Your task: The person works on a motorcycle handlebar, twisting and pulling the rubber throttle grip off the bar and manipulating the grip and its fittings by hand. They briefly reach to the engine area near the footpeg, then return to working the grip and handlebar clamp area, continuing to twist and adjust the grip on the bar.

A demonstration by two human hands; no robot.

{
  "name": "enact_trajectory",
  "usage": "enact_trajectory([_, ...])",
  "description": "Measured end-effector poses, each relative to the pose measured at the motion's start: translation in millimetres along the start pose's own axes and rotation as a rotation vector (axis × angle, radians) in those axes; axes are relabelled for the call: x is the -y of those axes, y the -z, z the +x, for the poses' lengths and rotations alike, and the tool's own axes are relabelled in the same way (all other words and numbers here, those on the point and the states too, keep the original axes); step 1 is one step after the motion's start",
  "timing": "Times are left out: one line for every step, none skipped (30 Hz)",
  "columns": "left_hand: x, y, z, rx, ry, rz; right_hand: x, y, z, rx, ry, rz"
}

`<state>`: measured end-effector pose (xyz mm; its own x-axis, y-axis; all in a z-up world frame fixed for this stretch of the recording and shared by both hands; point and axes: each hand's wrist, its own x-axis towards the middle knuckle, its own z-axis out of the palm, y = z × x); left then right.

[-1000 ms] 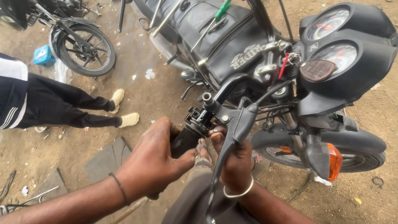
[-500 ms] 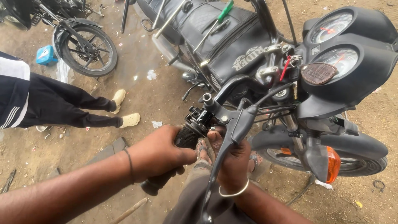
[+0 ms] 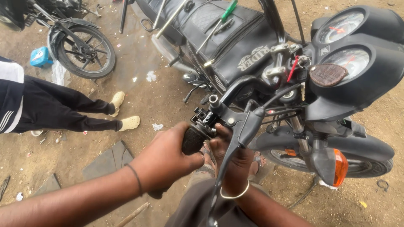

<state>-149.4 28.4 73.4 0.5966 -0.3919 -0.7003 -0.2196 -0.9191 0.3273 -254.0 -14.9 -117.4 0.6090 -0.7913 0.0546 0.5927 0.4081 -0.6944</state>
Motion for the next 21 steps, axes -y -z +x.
enact_trajectory([7, -3, 0, 0.006, -0.005, 0.003, -1, 0, -2, -0.006, 0.004, -0.004])
enact_trajectory([13, -5, 1, -0.115, -0.156, -0.027, -2, 0, -4, 0.019, -0.023, 0.031])
enact_trajectory([20, -7, 1, -0.233, -0.308, -0.059, -2, 0, -6, 0.044, -0.049, 0.065])
enact_trajectory([22, -6, 3, -0.225, -0.326, -0.051, 6, -10, -1, 0.033, -0.031, 0.06])
enact_trajectory([24, -5, 4, -0.238, -0.319, -0.05, 14, -21, 3, 0.072, 0.015, 0.061])
enact_trajectory([27, -4, 4, -0.247, -0.312, -0.049, 22, -31, 6, 0.108, 0.059, 0.059])
enact_trajectory([29, 0, 5, -0.233, -0.33, -0.042, 19, -30, 2, 0.093, 0.076, 0.05])
enact_trajectory([30, 6, 7, -0.109, -0.341, -0.089, 15, -29, -1, 0.023, 0.005, 0.075])
enact_trajectory([32, 11, 9, 0.016, -0.351, -0.133, 12, -28, -3, -0.046, -0.064, 0.103])
enact_trajectory([36, 8, 12, 0.031, -0.372, -0.126, 8, -27, -3, -0.059, -0.044, 0.092])
enact_trajectory([42, 5, 16, 0.102, -0.387, -0.292, 4, -25, -3, -0.006, 0.059, 0.139])
enact_trajectory([48, 2, 19, 0.175, -0.392, -0.457, 0, -25, -4, 0.05, 0.158, 0.185])
enact_trajectory([50, -1, 24, 0.192, -0.406, -0.451, -1, -23, -4, 0.039, 0.174, 0.172])
enact_trajectory([54, -4, 28, 0.347, -0.357, -0.695, -2, -22, -4, 0.026, 0.195, 0.145])
enact_trajectory([57, -7, 32, 0.504, -0.295, -0.935, -3, -21, -4, 0.014, 0.215, 0.118])
enact_trajectory([60, -11, 35, 0.522, -0.3, -0.926, -3, -17, -7, 0.003, 0.227, 0.108])
enact_trajectory([62, -15, 38, 0.663, -0.185, -1.115, -3, -13, -10, -0.008, 0.224, 0.011])
enact_trajectory([62, -19, 41, 0.807, -0.059, -1.296, -2, -9, -12, -0.022, 0.221, -0.086])
enact_trajectory([64, -20, 43, 0.828, -0.061, -1.283, -2, -7, -15, -0.035, 0.235, -0.098])
enact_trajectory([66, -22, 44, 0.93, -0.069, -1.384, -1, -6, -19, -0.017, 0.258, -0.169])
enact_trajectory([68, -24, 45, 1.034, -0.073, -1.485, 0, -4, -22, 0.0, 0.28, -0.241])
